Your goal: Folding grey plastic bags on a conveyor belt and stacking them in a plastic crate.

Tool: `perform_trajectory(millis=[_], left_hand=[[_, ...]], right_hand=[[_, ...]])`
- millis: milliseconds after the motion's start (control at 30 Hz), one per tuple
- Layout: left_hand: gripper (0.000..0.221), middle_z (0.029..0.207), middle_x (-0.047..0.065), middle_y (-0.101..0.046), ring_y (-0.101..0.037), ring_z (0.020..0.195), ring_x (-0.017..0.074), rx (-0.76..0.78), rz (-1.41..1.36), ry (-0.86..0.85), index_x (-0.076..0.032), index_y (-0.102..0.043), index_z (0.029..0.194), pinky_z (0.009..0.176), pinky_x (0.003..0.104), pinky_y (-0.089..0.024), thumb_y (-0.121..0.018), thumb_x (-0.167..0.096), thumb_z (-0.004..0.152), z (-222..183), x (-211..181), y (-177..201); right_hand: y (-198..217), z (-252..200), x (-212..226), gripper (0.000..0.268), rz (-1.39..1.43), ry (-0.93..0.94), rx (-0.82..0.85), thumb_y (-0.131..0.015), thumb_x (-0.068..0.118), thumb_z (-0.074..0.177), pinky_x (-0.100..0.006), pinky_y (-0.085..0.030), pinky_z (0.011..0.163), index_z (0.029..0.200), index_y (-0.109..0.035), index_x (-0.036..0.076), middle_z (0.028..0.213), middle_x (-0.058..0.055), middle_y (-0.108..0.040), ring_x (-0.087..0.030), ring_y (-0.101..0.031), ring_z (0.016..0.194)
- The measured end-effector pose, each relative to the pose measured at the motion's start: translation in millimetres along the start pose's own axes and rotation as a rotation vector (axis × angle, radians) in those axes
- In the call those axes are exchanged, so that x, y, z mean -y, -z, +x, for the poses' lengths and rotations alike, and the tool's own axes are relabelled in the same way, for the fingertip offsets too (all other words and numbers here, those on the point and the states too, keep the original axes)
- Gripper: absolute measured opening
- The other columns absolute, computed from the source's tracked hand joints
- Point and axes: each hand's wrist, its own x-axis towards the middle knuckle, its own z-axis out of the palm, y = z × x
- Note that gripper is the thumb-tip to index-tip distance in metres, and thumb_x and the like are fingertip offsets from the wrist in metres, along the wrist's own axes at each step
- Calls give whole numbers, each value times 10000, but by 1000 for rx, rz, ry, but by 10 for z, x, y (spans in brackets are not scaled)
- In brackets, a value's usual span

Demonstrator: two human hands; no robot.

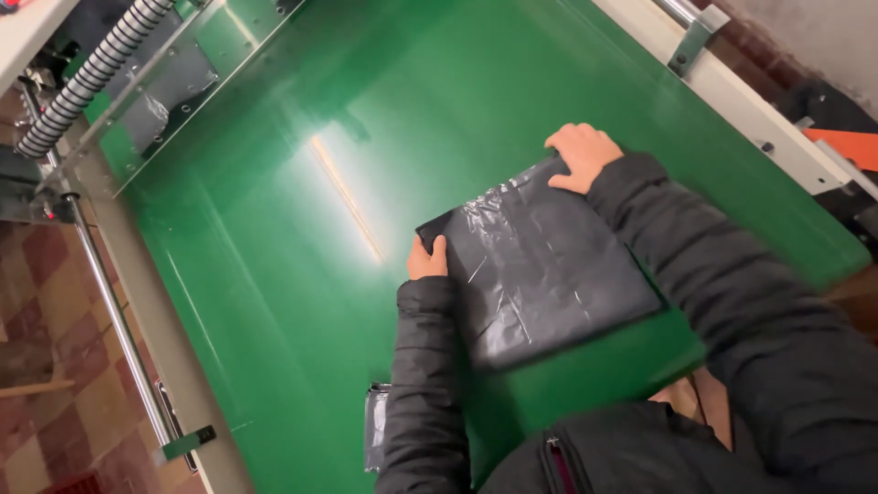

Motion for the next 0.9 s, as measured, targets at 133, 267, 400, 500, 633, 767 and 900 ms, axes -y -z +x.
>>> perform_trajectory(millis=[133,267,400,500,633,767,900], left_hand=[[534,1219,223,-661,-638,1107,424,-170,257,-222,-17,-568,1305,948,461,-505,-740,-305,890,-422,-793,228],[531,1206,189,-652,-634,1127,330,141,58,-304,-30,-567,1316,982,426,-516,-742,-303,896,-931,-714,-81],[645,1371,90,-612,-588,1275,276,324,-883,468,-74,-517,1396,981,419,-449,-441,-542,958,-1033,-43,-533],[844,1450,59,-593,-559,1343,226,373,-1194,665,-101,-520,1421,1054,415,-416,-252,-746,946,-1129,-35,-202],[868,1385,47,-546,-536,1219,296,285,-1566,833,-176,-529,1335,992,504,-432,-212,-849,889,-1261,233,64],[1010,1443,157,-572,-514,1309,340,309,-1277,747,1,-558,1424,1074,448,-451,-248,-826,934,-1373,479,219],[744,1363,203,-597,-523,1248,377,92,-509,148,36,-516,1411,1054,442,-438,-574,-545,951,-1739,-292,529]], right_hand=[[-83,347,151,495,-215,0,389,-849,351,695,-478,-465,907,1088,-643,132,1062,-65,-668,-301,-605,1078],[-249,262,128,403,-419,18,522,-829,356,742,-465,-464,896,1057,-679,154,1050,-85,-683,-300,-598,1078],[95,-218,366,281,-89,151,133,-743,161,805,-451,-476,837,1074,-674,121,997,-76,-686,-315,-628,981],[562,-900,726,209,108,246,-58,-732,83,794,-442,-453,832,983,-669,145,935,-50,-640,-309,-600,939],[710,-1787,735,206,87,286,-115,-728,56,675,-444,-424,847,841,-694,175,902,-26,-606,-306,-562,943],[458,-2290,589,276,-16,261,-136,-694,44,616,-439,-439,890,849,-704,191,984,1,-630,-284,-577,1032],[339,-2464,533,272,-106,282,-106,-701,51,664,-435,-454,957,904,-729,175,1080,8,-650,-260,-580,1130]])
